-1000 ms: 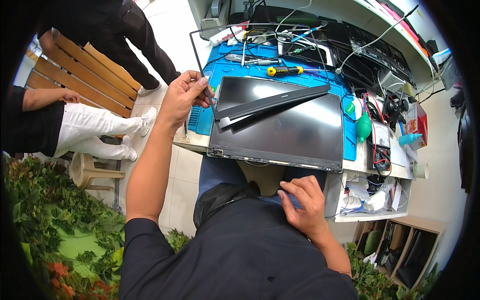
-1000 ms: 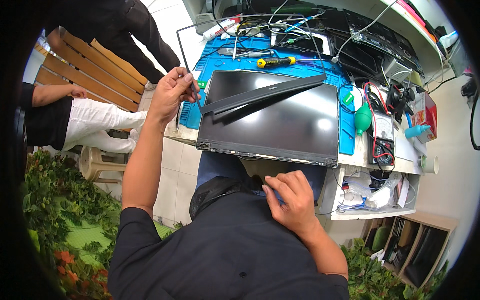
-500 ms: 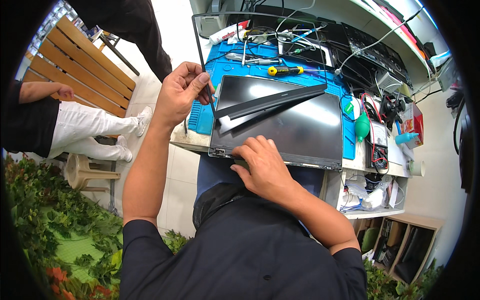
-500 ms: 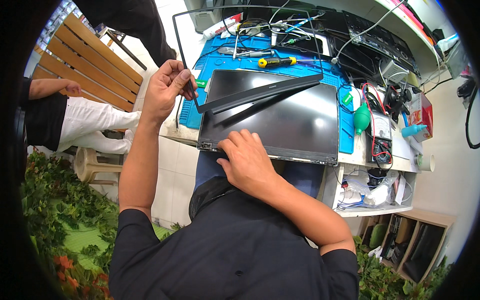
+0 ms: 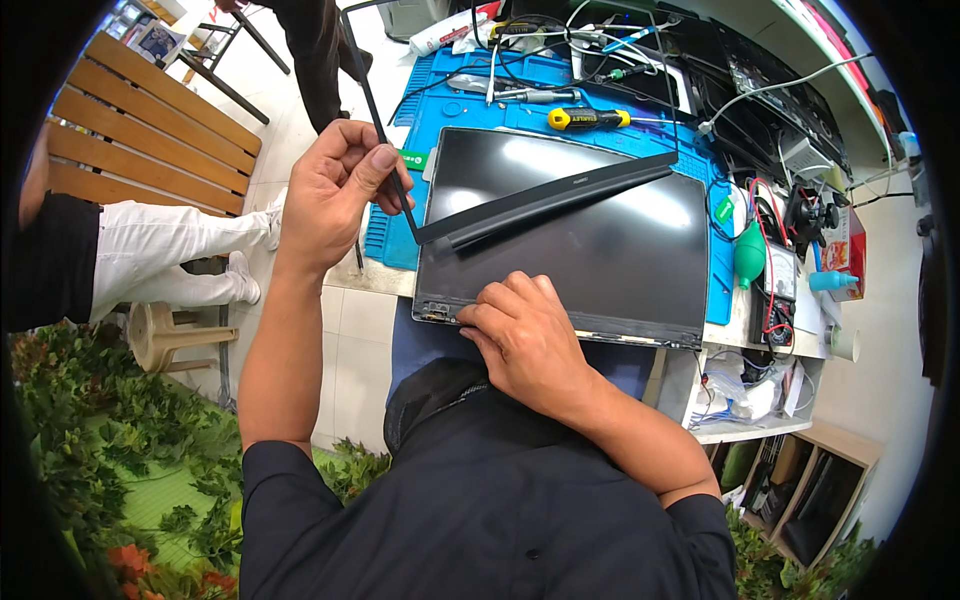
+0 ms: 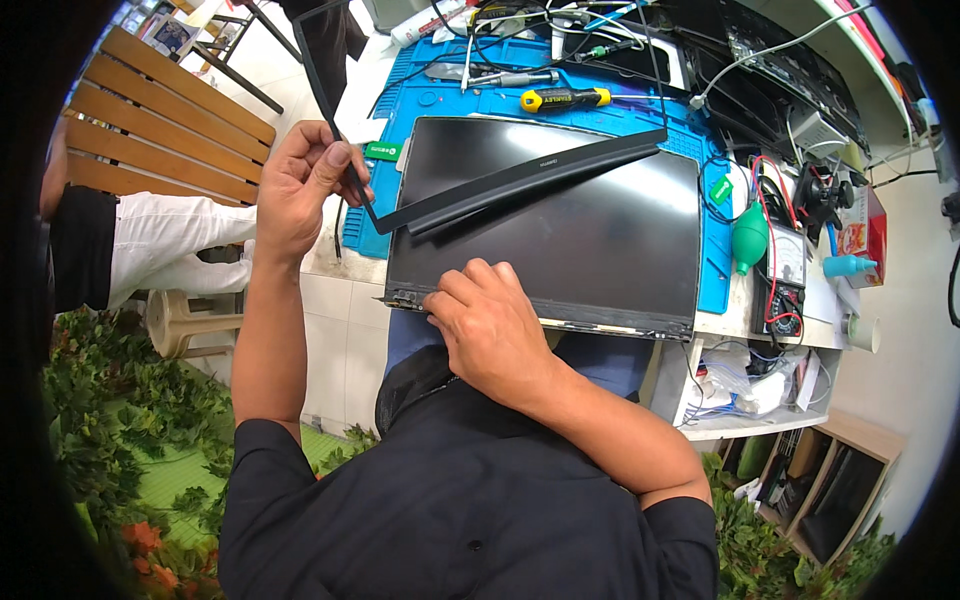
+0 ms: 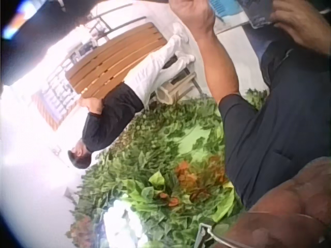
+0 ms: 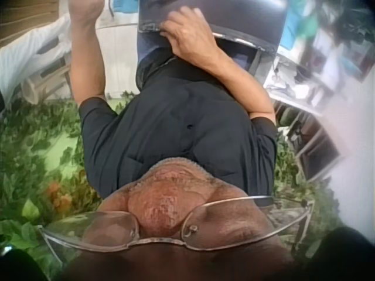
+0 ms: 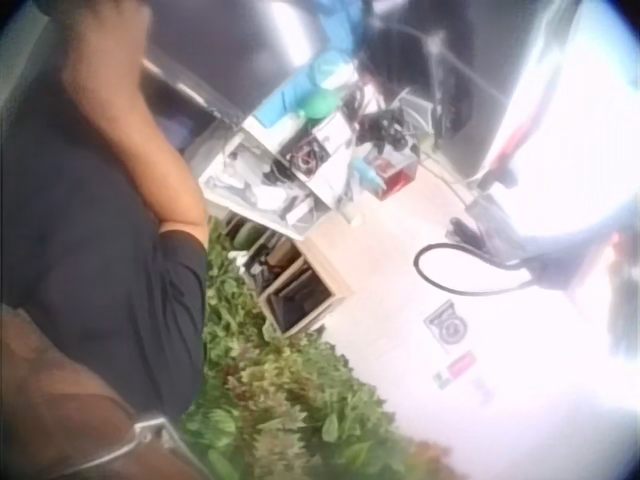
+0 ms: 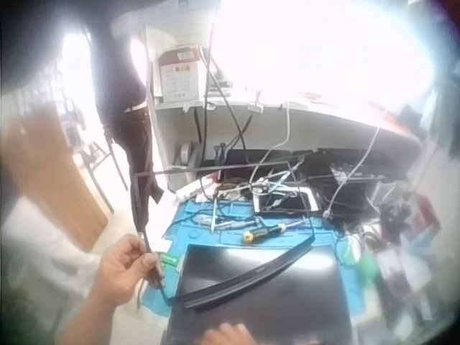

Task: The person detaches internal components from the base of a laptop, lifts the main board away, and then fits a replacement screen panel into the upper assembly.

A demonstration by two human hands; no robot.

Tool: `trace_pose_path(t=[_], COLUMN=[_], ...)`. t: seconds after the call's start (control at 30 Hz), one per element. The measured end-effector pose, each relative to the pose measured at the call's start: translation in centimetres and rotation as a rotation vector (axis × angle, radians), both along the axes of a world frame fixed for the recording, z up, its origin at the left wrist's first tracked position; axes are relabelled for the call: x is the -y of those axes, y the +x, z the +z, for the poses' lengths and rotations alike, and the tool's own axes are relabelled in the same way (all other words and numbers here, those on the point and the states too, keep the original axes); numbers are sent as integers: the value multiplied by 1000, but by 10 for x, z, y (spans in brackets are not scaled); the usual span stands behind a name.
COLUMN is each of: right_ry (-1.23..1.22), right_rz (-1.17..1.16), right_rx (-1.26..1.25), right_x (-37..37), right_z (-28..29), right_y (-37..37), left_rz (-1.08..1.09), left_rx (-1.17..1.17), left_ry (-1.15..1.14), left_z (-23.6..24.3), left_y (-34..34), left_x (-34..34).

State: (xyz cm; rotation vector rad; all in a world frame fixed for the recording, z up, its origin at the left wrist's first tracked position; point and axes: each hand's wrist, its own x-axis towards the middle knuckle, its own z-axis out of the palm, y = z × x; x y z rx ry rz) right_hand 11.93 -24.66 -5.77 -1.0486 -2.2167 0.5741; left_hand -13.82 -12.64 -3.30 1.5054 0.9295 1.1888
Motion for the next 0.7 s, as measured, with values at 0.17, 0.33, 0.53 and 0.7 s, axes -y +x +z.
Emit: trace_pose_path(t=[0.17,0.33,0.53,0.7], right_ry=[29,81,263,303], right_rz=[4,-92,-432,-624], right_rx=[-31,-70,-89,-268], right_x=[0,3,-4,-11], right_z=[-4,9,31,53], right_y=[2,27,80,120], left_rz=[30,36,1,72], left_rx=[-15,-44,-53,-48], left_ry=[38,166,333,463], left_z=[6,25,59,76], left_y=[-1,7,16,5], left_x=[3,12,22,40])
